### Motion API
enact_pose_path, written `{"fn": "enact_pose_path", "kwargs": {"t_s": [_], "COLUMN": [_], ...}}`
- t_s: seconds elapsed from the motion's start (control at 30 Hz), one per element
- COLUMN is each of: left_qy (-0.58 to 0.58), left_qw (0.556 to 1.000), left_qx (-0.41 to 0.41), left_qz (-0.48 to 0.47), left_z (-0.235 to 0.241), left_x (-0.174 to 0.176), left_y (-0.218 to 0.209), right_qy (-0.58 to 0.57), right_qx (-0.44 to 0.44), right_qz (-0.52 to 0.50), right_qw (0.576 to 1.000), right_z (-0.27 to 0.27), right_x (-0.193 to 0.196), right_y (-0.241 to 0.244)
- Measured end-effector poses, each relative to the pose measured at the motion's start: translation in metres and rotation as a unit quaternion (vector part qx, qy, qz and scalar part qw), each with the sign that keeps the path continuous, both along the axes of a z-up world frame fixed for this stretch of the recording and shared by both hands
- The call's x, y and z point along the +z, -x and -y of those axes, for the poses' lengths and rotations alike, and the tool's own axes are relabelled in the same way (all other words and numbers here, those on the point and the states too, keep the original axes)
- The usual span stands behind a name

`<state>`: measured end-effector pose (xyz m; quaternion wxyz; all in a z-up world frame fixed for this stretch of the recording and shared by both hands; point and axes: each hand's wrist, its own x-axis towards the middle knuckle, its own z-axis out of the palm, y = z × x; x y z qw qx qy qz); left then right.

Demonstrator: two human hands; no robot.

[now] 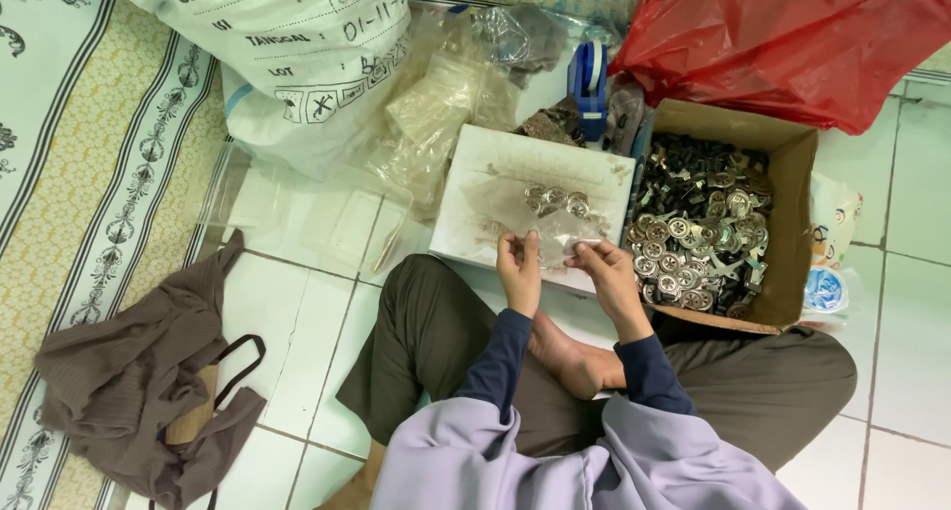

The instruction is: A person sitting on the floor is packaging small metal components by picking them up from a large box and placing them into a small plastic bag.

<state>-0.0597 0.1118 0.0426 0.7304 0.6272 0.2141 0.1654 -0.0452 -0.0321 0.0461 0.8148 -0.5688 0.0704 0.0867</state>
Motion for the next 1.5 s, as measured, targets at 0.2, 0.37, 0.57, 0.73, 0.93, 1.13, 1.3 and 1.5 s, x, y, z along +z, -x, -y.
{"fn": "enact_pose_path", "kwargs": {"t_s": [0.2,0.37,0.57,0.73,0.93,1.13,1.3,1.5], "left_qy": [0.010,-0.084,-0.241,-0.271,-0.262,-0.164,0.009,0.019], "left_qw": [1.000,0.995,0.967,0.946,0.918,0.931,0.933,0.928], "left_qx": [0.008,0.055,0.015,-0.122,-0.244,-0.297,-0.341,-0.354], "left_qz": [0.006,-0.008,0.078,0.133,0.172,0.137,0.112,0.117], "left_z": [-0.004,-0.005,-0.010,-0.021,-0.016,-0.017,-0.018,-0.026], "left_x": [0.007,0.005,0.065,0.083,0.091,0.084,0.058,0.097], "left_y": [0.001,0.001,0.008,0.003,0.004,0.011,0.011,0.017], "right_qy": [0.079,0.122,0.131,0.116,0.113,0.047,0.029,0.079], "right_qx": [0.006,-0.005,-0.009,0.059,0.118,0.119,0.156,0.175], "right_qz": [0.034,0.052,0.082,0.102,0.151,0.171,0.191,0.232], "right_qw": [0.996,0.991,0.988,0.986,0.975,0.977,0.969,0.954], "right_z": [-0.001,-0.010,-0.005,0.008,0.006,0.017,0.011,0.025], "right_x": [0.008,0.039,0.037,0.052,0.075,0.075,0.095,0.088], "right_y": [-0.007,-0.006,-0.010,-0.009,-0.007,-0.005,-0.004,-0.006]}}
